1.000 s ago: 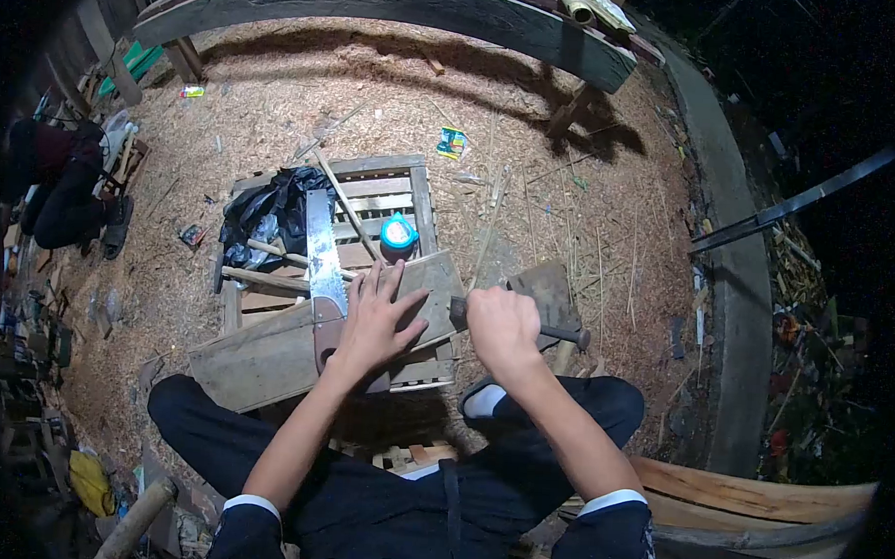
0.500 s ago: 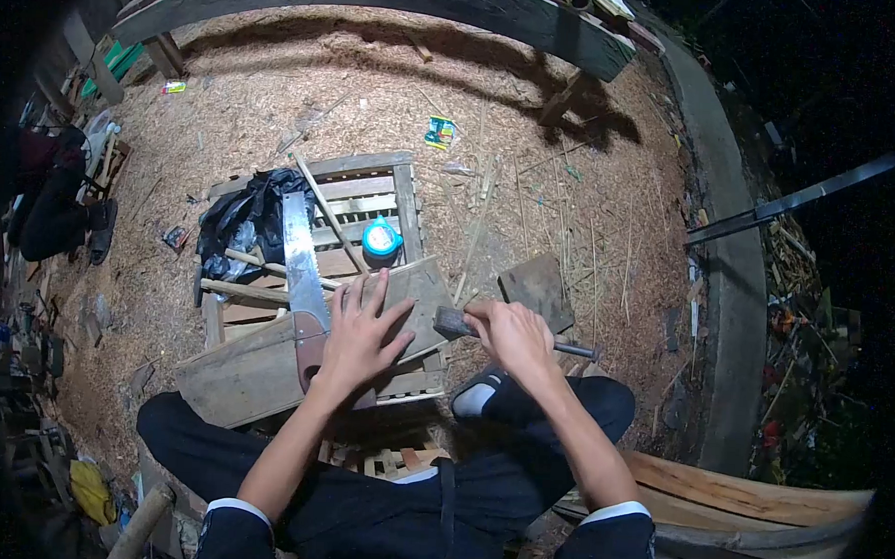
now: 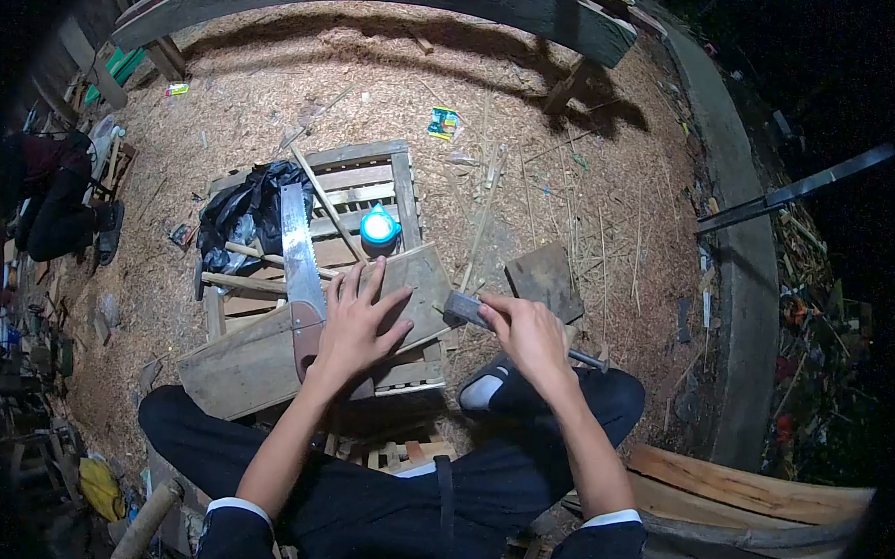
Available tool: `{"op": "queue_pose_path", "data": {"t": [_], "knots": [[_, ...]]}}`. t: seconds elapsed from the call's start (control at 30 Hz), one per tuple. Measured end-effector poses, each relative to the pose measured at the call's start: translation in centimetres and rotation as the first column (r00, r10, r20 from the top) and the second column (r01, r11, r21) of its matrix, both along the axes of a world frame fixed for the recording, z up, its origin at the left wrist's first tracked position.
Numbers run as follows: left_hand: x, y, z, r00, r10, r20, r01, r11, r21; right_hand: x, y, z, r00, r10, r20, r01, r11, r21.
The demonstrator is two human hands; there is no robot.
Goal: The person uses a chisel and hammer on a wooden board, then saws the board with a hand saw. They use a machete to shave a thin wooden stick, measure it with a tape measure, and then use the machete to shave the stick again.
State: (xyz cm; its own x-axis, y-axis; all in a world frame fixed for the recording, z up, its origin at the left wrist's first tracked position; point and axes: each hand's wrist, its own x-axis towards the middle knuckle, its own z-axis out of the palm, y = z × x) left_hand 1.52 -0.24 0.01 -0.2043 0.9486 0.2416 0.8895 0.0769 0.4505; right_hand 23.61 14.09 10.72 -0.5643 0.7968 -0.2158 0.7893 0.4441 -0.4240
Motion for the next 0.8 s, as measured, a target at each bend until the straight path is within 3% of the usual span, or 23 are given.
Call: {"op": "queue_pose_path", "data": {"t": [0.07, 0.3, 0.7, 0.8], "knots": [[0.0, 0.1, 0.2, 1.000, 0.003, -0.002, -0.003, 1.000, -0.001, -0.4, -0.8, 0.3, 0.998, 0.047, 0.036, -0.050, 0.993, 0.107], [0.1, 0.0, 0.1, 1.000, 0.015, -0.001, -0.015, 1.000, 0.010, -2.0, -1.7, -0.4, 0.983, 0.136, 0.120, -0.160, 0.962, 0.220], [0.1, 0.1, -0.2, 1.000, 0.022, 0.013, -0.022, 1.000, 0.020, -7.0, -2.5, 1.4, 0.850, 0.175, 0.498, -0.333, 0.909, 0.250], [0.3, 0.1, -0.2, 0.999, 0.025, 0.026, -0.026, 0.999, 0.032, -7.2, -3.1, 1.7, 0.839, 0.181, 0.512, -0.350, 0.902, 0.255]]}}
